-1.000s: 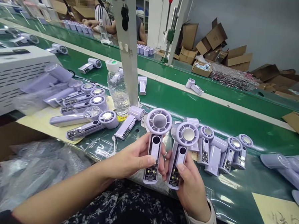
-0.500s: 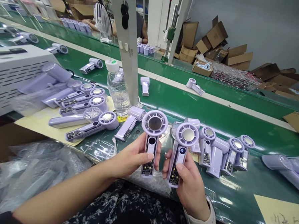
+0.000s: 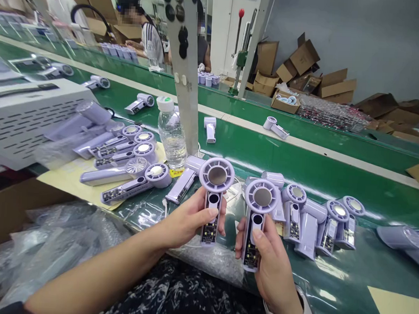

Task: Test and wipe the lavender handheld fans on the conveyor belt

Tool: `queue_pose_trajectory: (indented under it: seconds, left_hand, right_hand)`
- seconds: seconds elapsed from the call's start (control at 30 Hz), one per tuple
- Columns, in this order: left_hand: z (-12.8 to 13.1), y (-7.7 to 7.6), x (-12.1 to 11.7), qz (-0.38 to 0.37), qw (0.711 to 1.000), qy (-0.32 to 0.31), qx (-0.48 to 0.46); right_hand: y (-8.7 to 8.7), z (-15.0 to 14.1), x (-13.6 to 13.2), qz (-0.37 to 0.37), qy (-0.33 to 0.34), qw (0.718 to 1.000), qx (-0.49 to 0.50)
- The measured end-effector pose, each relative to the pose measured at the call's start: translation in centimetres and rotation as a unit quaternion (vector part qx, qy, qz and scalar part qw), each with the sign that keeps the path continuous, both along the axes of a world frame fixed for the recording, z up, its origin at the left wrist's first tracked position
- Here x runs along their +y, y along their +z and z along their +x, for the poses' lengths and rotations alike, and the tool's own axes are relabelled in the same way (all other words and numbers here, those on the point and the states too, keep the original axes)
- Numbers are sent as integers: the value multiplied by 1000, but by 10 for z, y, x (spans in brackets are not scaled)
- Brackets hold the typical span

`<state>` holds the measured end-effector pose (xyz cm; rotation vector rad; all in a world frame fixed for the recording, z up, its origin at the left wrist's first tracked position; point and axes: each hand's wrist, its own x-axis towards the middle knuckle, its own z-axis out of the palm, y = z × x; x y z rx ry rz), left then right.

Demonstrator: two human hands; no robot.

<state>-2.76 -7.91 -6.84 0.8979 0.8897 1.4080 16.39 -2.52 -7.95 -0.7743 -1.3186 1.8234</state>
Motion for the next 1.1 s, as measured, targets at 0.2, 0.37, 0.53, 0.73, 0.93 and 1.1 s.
queue_pose_trajectory:
  seconds: [0.2,0.37,0.53,0.73,0.93,1.1]
  left_hand:
    - [6,4,2,-10,1000,-17,-21]
    - [13,4,2,-27,998,3,-50]
    - [16,6,5,-46,998,25,-41]
    - [9,1,6,-34,994,-4,-108]
    - [6,-2,3,0,997,-35,-75]
    - [4,-4,3,-7,1000,-1,-19]
  right_hand:
    - [4,-2,0,-29,-3,999,25]
    - [5,3,0,-80,19,994,67]
    - [5,3,-1,-96,-1,993,64]
    - [0,0,1,-114,-8,990,77]
    - [0,2,2,-119,1,990,71]
    - [5,-2,0,-113,-22,991,72]
